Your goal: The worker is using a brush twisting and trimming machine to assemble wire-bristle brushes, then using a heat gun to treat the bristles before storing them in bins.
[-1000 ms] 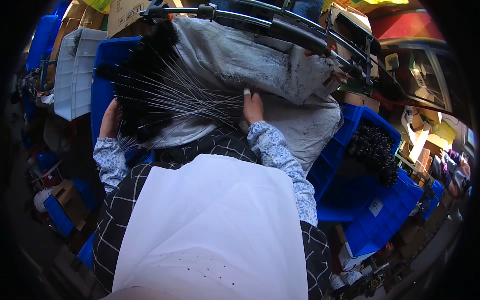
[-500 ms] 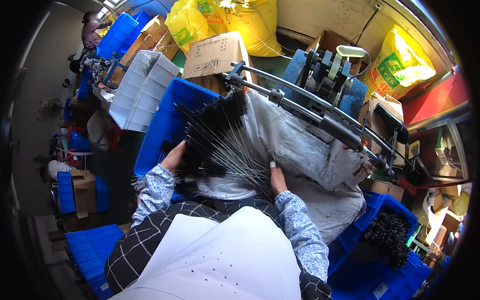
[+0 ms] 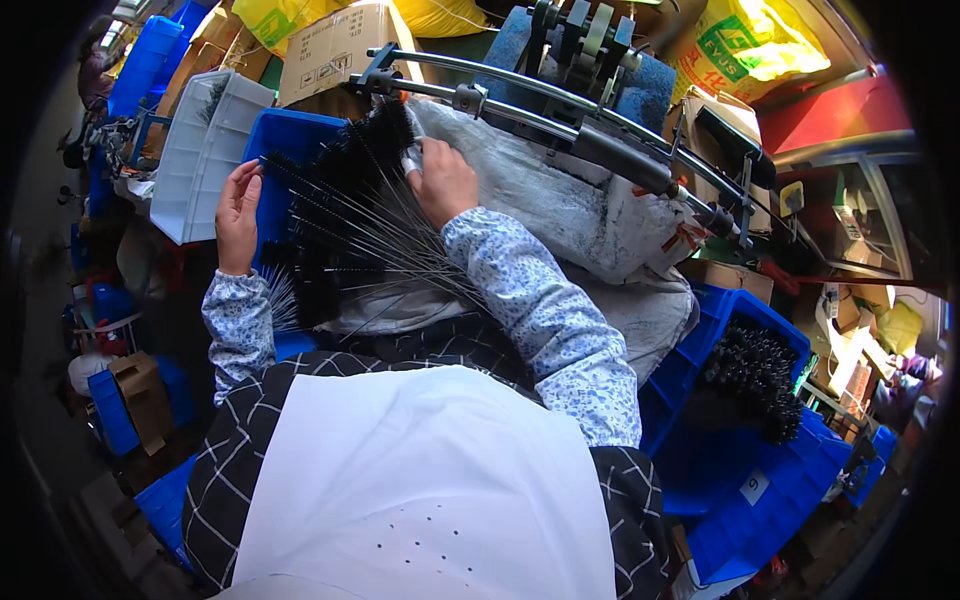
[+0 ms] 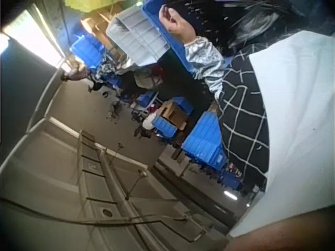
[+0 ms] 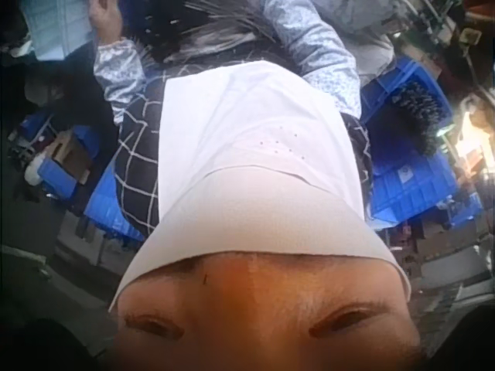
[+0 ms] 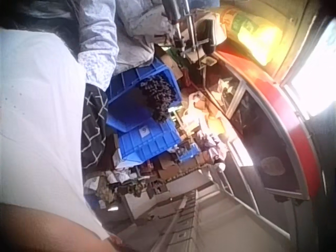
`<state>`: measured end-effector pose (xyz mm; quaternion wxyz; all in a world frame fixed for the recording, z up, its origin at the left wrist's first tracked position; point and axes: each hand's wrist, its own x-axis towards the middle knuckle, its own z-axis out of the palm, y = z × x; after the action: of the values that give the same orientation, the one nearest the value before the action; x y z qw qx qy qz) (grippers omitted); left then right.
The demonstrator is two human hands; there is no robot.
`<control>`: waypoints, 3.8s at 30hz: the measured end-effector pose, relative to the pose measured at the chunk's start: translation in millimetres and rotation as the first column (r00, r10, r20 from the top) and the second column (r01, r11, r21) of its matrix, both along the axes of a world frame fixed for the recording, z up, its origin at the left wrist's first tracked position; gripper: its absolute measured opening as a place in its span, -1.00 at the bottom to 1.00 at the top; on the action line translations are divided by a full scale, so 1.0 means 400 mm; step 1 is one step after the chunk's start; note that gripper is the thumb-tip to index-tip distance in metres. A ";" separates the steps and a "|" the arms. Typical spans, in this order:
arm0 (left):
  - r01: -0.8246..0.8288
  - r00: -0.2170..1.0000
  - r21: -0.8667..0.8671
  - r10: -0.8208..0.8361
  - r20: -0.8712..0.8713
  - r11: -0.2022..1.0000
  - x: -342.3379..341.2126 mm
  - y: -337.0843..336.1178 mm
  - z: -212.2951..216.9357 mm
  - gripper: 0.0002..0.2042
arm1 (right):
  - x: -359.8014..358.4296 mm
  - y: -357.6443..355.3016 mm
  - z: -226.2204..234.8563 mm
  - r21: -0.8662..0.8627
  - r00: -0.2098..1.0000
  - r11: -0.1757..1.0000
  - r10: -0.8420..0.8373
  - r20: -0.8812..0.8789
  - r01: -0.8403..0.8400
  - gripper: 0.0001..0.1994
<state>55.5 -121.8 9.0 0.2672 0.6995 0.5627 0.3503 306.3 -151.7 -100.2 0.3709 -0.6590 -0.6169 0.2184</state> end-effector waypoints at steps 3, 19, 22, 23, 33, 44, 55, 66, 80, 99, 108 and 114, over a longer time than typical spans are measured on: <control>-0.039 0.984 0.195 0.072 -0.165 0.980 0.044 0.027 0.014 -0.74 | -0.015 0.047 0.005 -0.112 0.998 0.994 0.006 -0.057 -0.012 -0.66; 0.364 0.805 -0.518 -0.541 -0.244 0.774 0.105 -0.128 0.132 -0.85 | 0.358 -0.153 0.297 0.420 0.844 0.843 -0.072 -0.531 0.336 -0.68; 0.326 0.803 -0.542 -0.530 -0.273 0.774 0.108 -0.166 0.102 -0.88 | 0.471 -0.180 0.248 0.050 0.815 0.884 -0.404 -0.416 0.464 -0.70; 0.365 0.821 -0.487 -0.521 -0.233 0.793 0.109 -0.174 0.090 -0.88 | 0.502 -0.176 0.226 -0.096 0.808 0.851 -0.521 -0.274 0.516 -0.71; 0.294 0.882 -0.426 -0.415 -0.225 0.856 0.117 -0.197 0.045 -0.88 | 0.626 -0.013 0.089 0.148 0.575 0.854 -0.453 0.681 0.498 -0.74; 0.314 0.875 -0.259 -0.384 -0.294 0.914 0.104 -0.188 0.016 -0.90 | 0.620 -0.015 0.079 0.178 0.579 0.866 -0.453 0.678 0.468 -0.76; 0.123 0.992 0.279 -0.113 -0.053 0.952 0.041 -0.133 0.087 -0.84 | 0.619 -0.012 0.077 0.147 0.624 0.872 -0.443 0.644 0.468 -0.77; -0.084 0.941 0.320 -0.030 0.337 0.944 0.029 -0.079 0.139 -0.81 | 0.621 -0.012 0.079 0.132 0.626 0.839 -0.489 0.608 0.527 -0.78; 0.032 0.897 0.133 -0.087 0.433 0.991 0.108 -0.125 0.075 -0.83 | 0.628 -0.006 0.073 0.136 0.629 0.844 -0.485 0.607 0.519 -0.78; 0.014 0.916 0.215 -0.099 0.390 0.976 0.102 -0.115 0.088 -0.84 | 0.663 -0.039 0.053 0.116 0.471 0.766 -0.499 0.727 0.632 -0.54; -0.026 0.904 0.237 -0.079 0.421 0.971 0.118 -0.100 0.093 -0.84 | 0.627 -0.016 0.059 0.108 0.673 0.817 -0.534 0.512 0.566 -0.62; -0.037 0.885 0.267 -0.092 0.456 0.963 0.085 -0.089 0.097 -0.82 | 0.591 0.007 0.064 0.097 0.691 0.824 -0.527 0.494 0.559 -0.63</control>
<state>89.6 -157.3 47.9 0.3017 0.6329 0.4198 0.5763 542.8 -148.9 -74.8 0.2254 -0.8558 -0.4616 -0.0605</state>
